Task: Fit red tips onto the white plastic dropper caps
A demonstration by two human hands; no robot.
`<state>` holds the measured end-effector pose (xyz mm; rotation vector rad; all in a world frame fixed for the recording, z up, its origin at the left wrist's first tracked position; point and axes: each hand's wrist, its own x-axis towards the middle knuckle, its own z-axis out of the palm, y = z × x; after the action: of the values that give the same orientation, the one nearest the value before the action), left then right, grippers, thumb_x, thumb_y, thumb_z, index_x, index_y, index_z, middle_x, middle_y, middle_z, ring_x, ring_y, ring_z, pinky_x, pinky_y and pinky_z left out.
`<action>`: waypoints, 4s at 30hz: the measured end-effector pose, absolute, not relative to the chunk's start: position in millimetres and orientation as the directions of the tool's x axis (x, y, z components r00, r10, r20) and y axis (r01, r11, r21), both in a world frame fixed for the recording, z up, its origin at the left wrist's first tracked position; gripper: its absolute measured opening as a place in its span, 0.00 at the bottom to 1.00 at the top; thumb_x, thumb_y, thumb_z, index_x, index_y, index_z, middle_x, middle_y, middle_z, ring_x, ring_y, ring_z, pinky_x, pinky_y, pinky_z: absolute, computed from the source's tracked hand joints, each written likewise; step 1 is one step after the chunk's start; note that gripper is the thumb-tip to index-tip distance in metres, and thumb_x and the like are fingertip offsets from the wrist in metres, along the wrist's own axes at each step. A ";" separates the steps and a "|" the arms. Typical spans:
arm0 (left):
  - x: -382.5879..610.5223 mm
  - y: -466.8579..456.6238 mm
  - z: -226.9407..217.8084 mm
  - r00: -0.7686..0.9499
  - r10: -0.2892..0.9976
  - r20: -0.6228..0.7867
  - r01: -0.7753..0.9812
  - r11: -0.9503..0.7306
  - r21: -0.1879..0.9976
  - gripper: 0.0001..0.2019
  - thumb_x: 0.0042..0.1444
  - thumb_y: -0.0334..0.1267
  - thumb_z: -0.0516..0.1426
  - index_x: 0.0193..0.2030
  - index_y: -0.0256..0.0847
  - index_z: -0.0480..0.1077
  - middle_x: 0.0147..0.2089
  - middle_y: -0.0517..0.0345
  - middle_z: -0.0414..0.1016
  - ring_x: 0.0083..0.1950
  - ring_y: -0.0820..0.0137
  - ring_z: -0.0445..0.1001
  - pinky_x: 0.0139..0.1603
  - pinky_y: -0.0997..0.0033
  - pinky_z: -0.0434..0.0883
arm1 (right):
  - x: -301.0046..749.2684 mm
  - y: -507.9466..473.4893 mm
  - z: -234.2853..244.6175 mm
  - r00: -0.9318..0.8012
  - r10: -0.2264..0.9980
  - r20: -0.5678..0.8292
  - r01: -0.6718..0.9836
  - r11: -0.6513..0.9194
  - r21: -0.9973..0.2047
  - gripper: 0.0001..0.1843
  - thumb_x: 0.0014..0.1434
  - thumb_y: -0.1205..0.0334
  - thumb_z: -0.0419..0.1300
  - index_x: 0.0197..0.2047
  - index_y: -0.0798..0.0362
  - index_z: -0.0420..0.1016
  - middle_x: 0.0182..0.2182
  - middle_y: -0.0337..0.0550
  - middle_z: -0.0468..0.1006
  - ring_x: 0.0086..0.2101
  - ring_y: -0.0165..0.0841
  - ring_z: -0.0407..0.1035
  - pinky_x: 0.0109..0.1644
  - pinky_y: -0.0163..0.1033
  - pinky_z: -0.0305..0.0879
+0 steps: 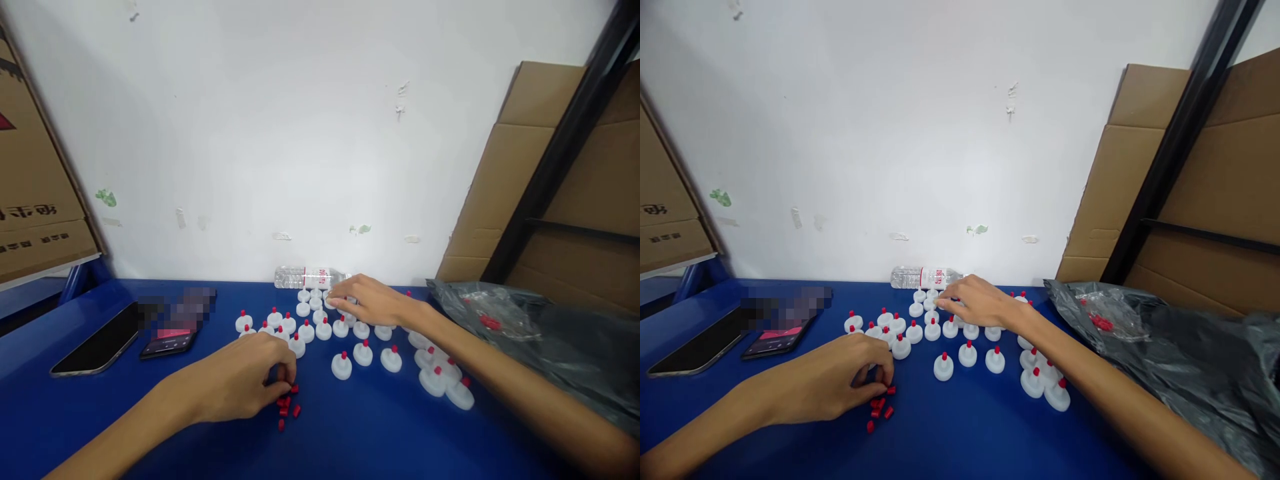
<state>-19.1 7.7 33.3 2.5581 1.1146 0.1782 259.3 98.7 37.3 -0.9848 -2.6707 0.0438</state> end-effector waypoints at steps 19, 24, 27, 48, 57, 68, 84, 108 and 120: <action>-22.5 31.0 8.6 0.448 0.757 0.477 0.713 -0.624 0.320 0.09 0.68 0.40 0.53 0.48 0.46 0.74 0.38 0.62 0.80 0.29 0.73 0.75 0.29 0.76 0.67 | 234.3 58.4 54.6 -0.787 0.528 0.319 0.437 0.842 -0.316 0.23 0.69 0.56 0.59 0.65 0.42 0.62 0.53 0.41 0.78 0.47 0.35 0.73 0.50 0.42 0.69; -19.0 29.8 6.9 0.477 0.678 0.560 0.660 -0.697 0.281 0.10 0.68 0.38 0.54 0.52 0.43 0.74 0.41 0.58 0.81 0.31 0.72 0.76 0.29 0.76 0.69 | 226.6 46.8 53.1 -0.784 0.496 0.374 0.406 0.865 -0.296 0.33 0.64 0.60 0.65 0.68 0.41 0.57 0.54 0.42 0.76 0.50 0.35 0.72 0.52 0.41 0.69; -17.1 28.2 5.3 0.513 0.631 0.582 0.598 -0.749 0.285 0.10 0.69 0.37 0.54 0.51 0.43 0.75 0.46 0.57 0.81 0.34 0.72 0.77 0.32 0.75 0.71 | 224.1 44.1 52.4 -0.794 0.471 0.384 0.389 0.880 -0.273 0.30 0.65 0.60 0.64 0.67 0.43 0.59 0.50 0.42 0.77 0.47 0.35 0.72 0.51 0.42 0.69; -9.5 17.2 20.3 0.516 0.781 0.351 0.553 -0.617 0.560 0.15 0.73 0.42 0.44 0.44 0.40 0.70 0.26 0.64 0.70 0.25 0.72 0.69 0.29 0.73 0.63 | 215.6 31.7 52.1 -0.788 0.268 0.554 0.280 0.958 -0.065 0.24 0.71 0.63 0.56 0.68 0.44 0.61 0.50 0.44 0.80 0.48 0.33 0.75 0.50 0.39 0.73; -18.0 7.8 33.2 0.655 0.706 0.271 0.673 -0.707 0.215 0.09 0.64 0.34 0.51 0.38 0.44 0.73 0.31 0.63 0.76 0.29 0.71 0.69 0.33 0.67 0.58 | 230.9 76.6 36.5 -0.625 0.623 0.470 0.598 0.769 -0.224 0.06 0.67 0.61 0.60 0.45 0.49 0.78 0.44 0.44 0.78 0.42 0.35 0.74 0.45 0.41 0.70; -16.1 -1.0 35.6 0.682 0.731 -0.004 0.711 -0.662 0.237 0.04 0.56 0.35 0.56 0.35 0.45 0.73 0.34 0.61 0.77 0.35 0.65 0.75 0.36 0.66 0.64 | 251.2 106.8 27.5 -0.459 0.837 0.298 0.721 0.547 -0.426 0.10 0.63 0.54 0.62 0.39 0.49 0.81 0.25 0.38 0.82 0.28 0.33 0.76 0.35 0.38 0.68; -17.0 0.5 34.0 0.628 0.775 -0.072 0.766 -0.598 0.235 0.06 0.53 0.33 0.56 0.36 0.46 0.73 0.35 0.62 0.79 0.36 0.64 0.76 0.34 0.67 0.64 | 250.2 110.5 21.4 -0.538 0.800 0.267 0.758 0.597 -0.262 0.08 0.61 0.60 0.63 0.40 0.49 0.84 0.35 0.41 0.85 0.37 0.39 0.78 0.42 0.40 0.67; -14.2 8.4 27.4 0.724 0.684 0.087 0.681 -0.729 0.062 0.07 0.65 0.31 0.49 0.40 0.42 0.68 0.40 0.56 0.77 0.34 0.66 0.72 0.33 0.65 0.58 | 280.8 124.8 14.2 -0.545 0.828 0.134 0.779 0.559 -0.285 0.33 0.71 0.37 0.39 0.49 0.48 0.79 0.44 0.48 0.82 0.49 0.46 0.73 0.55 0.48 0.65; -13.1 11.8 23.6 0.725 0.668 0.167 0.678 -0.735 -0.006 0.12 0.69 0.33 0.46 0.45 0.43 0.71 0.42 0.57 0.76 0.35 0.65 0.74 0.31 0.66 0.58 | 282.0 118.6 35.8 -0.506 0.835 0.218 0.755 0.551 -0.355 0.34 0.69 0.35 0.42 0.37 0.51 0.79 0.36 0.48 0.82 0.39 0.44 0.75 0.48 0.48 0.66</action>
<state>-13.1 11.8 23.6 2.9790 1.1639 0.2467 282.0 118.6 35.8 -1.3014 -2.4275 0.3029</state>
